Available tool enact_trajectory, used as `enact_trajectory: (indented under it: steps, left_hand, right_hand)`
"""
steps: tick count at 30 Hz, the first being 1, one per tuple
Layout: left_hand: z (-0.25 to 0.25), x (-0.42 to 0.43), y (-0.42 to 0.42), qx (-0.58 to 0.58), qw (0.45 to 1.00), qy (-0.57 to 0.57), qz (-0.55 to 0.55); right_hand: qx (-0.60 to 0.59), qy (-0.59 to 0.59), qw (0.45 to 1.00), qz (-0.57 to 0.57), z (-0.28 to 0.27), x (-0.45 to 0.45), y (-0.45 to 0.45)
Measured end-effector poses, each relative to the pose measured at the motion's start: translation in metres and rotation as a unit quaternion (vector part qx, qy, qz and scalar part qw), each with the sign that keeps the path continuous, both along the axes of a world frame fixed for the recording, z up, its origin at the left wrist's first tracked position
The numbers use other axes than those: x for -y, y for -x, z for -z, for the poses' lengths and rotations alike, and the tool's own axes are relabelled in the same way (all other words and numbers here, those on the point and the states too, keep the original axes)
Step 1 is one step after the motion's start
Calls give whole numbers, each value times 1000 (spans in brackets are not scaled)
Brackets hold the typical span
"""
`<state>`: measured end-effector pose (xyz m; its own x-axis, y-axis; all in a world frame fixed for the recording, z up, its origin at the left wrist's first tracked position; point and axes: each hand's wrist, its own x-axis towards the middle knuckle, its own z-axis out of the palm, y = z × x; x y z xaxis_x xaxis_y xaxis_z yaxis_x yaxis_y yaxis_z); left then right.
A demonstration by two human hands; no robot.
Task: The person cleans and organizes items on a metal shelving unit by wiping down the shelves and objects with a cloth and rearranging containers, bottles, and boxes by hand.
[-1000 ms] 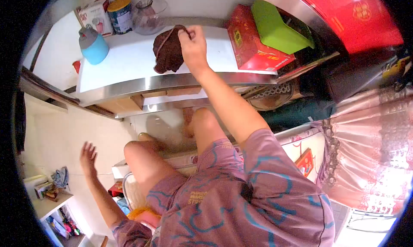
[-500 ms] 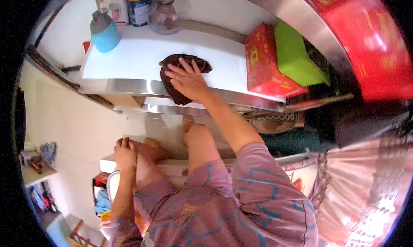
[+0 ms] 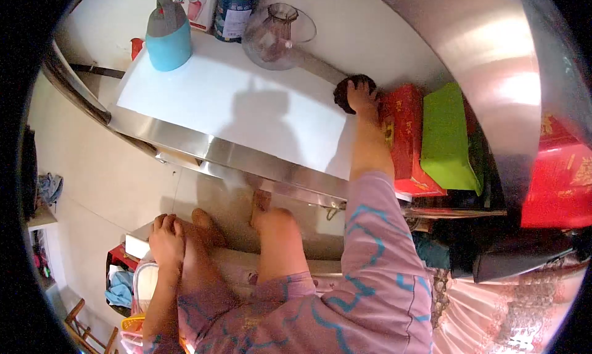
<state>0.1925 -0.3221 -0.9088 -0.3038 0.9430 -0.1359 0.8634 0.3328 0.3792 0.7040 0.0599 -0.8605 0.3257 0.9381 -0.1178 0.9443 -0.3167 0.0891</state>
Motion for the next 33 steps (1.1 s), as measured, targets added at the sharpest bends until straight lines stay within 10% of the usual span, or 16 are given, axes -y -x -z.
enact_trajectory:
  steps: [14, 25, 30, 33]
  left_hand:
    - [-9, 6, -12, -22, 1000, -11, 9]
    - [-6, 28, -7, -49, 998, -15, 24]
    - [0, 25, -10, -65, 997, -12, 31]
    - [-9, 21, -16, -100, 994, 26, 42]
  right_hand:
    - [-43, 47, 997, 47, -33, 144, 66]
    - [-127, -247, 943, -184, 2, 328, 31]
    - [-67, -349, 930, -93, 12, 337, 62]
    - [-133, -371, 882, -260, 15, 314, 99]
